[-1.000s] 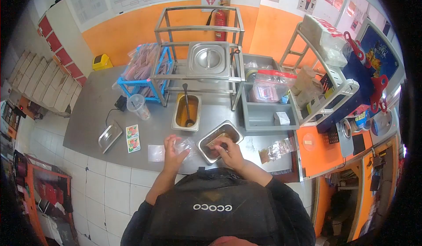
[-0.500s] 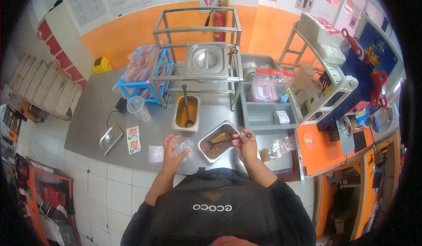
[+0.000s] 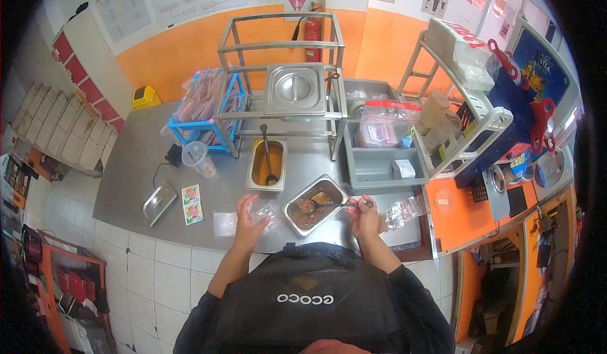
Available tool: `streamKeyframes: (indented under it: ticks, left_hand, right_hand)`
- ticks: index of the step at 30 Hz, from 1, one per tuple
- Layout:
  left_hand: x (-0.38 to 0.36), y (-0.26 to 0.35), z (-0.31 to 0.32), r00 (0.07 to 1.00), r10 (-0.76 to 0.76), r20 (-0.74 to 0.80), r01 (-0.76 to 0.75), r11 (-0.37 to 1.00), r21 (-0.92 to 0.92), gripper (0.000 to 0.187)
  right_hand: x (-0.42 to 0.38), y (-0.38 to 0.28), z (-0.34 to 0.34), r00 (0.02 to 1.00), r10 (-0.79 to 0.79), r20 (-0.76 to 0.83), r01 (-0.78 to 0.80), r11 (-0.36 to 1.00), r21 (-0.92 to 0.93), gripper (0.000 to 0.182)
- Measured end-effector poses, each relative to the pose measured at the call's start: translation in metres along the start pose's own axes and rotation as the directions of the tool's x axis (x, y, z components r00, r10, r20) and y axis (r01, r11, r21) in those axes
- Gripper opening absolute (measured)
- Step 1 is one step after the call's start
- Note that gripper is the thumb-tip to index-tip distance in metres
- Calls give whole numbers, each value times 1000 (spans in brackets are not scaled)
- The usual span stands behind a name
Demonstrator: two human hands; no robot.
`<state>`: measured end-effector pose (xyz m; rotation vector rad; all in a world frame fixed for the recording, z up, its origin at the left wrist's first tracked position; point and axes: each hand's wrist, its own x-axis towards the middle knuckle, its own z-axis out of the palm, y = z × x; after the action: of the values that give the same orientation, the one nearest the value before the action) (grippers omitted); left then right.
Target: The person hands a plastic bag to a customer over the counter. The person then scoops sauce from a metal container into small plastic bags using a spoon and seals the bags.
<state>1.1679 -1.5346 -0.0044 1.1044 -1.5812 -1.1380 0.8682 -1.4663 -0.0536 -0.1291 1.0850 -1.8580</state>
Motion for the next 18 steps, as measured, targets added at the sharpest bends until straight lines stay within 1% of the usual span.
streamKeyframes:
  ticks: [2,7,11,14,17,18]
  left_hand:
    - [0,3,4,1000,-18,15,18,1000,7,64]
    - [4,13,19,988,107,108,-121,984,134,62]
    - [13,22,36,970,173,172,-200,968,154,63]
    - [21,27,52,954,240,178,-265,955,132,65]
    - [25,28,68,948,258,187,-264,964,10,67]
    - [27,27,71,941,261,213,-278,959,54,67]
  right_hand:
    - [3,-1,-7,999,-34,5,34,999,7,30]
    - [5,-16,-8,996,-82,-28,83,996,24,27]
    - [-1,-51,17,978,-201,55,199,979,39,30]
    - [-11,-86,48,942,-308,136,300,951,75,29]
    - [-31,-121,85,907,-362,217,365,931,31,27]
    - [-35,-129,94,892,-370,259,380,925,12,27]
